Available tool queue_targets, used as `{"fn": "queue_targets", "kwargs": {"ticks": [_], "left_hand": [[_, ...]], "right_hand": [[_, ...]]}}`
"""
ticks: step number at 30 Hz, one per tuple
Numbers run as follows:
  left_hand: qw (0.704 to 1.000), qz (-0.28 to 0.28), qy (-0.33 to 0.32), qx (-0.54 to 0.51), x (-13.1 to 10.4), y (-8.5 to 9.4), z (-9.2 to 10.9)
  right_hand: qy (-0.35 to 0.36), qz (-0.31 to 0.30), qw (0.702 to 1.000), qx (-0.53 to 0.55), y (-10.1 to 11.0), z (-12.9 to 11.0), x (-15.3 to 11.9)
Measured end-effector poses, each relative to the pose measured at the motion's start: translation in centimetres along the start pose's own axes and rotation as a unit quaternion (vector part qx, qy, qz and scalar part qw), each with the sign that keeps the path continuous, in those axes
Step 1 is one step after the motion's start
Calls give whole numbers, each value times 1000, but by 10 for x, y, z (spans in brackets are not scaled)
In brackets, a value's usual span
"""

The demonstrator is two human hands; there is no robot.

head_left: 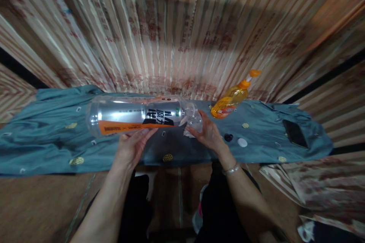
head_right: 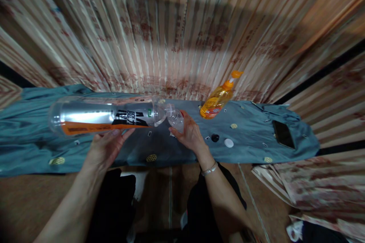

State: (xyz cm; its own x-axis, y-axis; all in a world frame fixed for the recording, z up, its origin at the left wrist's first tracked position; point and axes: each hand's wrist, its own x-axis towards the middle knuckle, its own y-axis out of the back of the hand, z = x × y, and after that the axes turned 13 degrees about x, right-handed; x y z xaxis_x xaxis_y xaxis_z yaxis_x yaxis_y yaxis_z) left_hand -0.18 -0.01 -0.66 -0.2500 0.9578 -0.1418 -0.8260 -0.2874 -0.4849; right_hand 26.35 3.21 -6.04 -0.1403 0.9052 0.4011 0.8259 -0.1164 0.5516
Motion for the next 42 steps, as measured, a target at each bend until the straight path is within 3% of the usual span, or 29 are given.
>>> {"fn": "queue_targets", "kwargs": {"ticks": [19, 31, 42], "left_hand": [[999, -9, -16, 36, 0, -1, 0], [995, -34, -40, 79, 5, 11, -6], [997, -20, -4, 69, 0, 5, 0]], "right_hand": [[-1, 7, 1000, -4, -1, -1, 0], [-6, 0, 1000, -2, 1, -1, 0], [-9, -4, 1000, -12, 0, -6, 0]]}}
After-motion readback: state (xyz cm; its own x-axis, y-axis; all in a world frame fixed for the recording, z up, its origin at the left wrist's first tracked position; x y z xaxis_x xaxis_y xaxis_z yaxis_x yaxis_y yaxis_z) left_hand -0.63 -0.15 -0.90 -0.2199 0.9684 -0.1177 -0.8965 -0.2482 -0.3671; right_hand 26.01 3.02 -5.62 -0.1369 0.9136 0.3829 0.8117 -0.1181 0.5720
